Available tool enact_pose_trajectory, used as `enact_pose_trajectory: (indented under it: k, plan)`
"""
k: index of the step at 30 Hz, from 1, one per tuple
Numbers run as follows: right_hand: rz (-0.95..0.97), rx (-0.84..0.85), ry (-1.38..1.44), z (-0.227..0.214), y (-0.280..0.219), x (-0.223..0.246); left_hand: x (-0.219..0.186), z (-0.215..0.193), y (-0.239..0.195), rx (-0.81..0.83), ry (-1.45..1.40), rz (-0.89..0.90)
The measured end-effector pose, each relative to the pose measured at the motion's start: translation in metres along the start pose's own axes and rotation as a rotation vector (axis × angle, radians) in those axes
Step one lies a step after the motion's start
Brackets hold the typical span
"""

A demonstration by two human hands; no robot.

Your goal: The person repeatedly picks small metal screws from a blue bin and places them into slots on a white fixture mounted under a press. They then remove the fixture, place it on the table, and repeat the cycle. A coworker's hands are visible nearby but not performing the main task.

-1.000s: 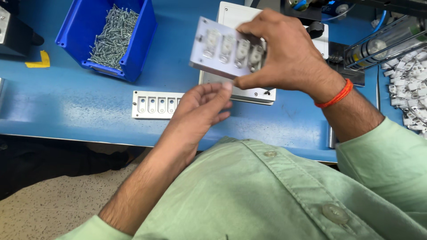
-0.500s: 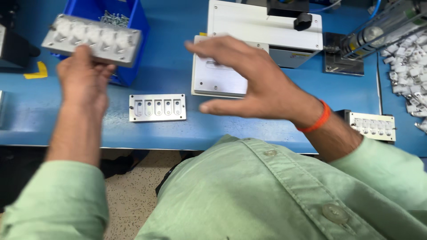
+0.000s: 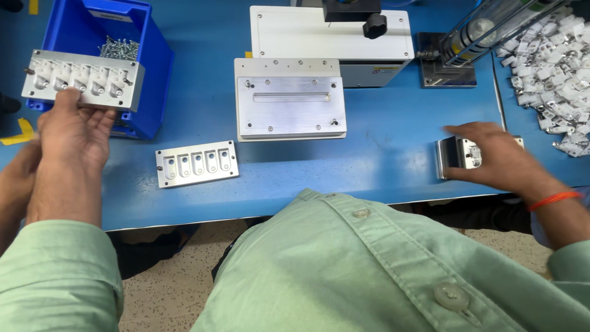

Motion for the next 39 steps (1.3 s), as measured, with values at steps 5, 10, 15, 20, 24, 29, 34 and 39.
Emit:
enact_pose_trajectory:
  k: [5, 10, 15, 20, 24, 29, 34, 39]
  plan:
    - [0.087, 0.02, -0.628, 0.053, -0.013, -0.11, 0.008, -0.003, 0.025, 0.057, 0.013, 0.0]
    - [0.263, 0.414, -0.412, 0.081, -0.006, -0.147, -0.019, 0.019, -0.006, 0.088, 0.305, -0.274]
    - [0.219, 0.345, -0.322, 0.019, 0.002, -0.106, 0.011, 0.081, -0.13, -0.192, 0.56, 0.216]
    - [-0.037, -0.024, -0.069, -0.062, 0.021, 0.028, 0.03, 0.173, -0.207, 0.136, 1.023, 0.326]
    - [-0.357, -0.198, 0.25, -0.094, 0.074, 0.16, 0.041, 0.222, -0.23, 0.293, 1.09, 0.397]
    - [-0.551, -0.299, 0.168, -0.118, 0.123, 0.257, 0.055, 0.229, -0.23, 0.303, 1.071, 0.26]
    - [-0.515, -0.24, 0.039, -0.102, 0.139, 0.274, 0.054, 0.23, -0.234, 0.347, 1.075, 0.266]
    - [-0.465, -0.19, 0.07, -0.083, 0.145, 0.24, 0.062, 0.235, -0.243, 0.411, 1.304, 0.216]
Point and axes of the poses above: each hand's wrist, its own y-axis towards the middle knuckle, its own z-axis out of the palm, x = y × z, the point moved 5 cm from there along y, towards the middle knuckle, and after that the axes turned 4 degrees about x, right-handed, at the moved point
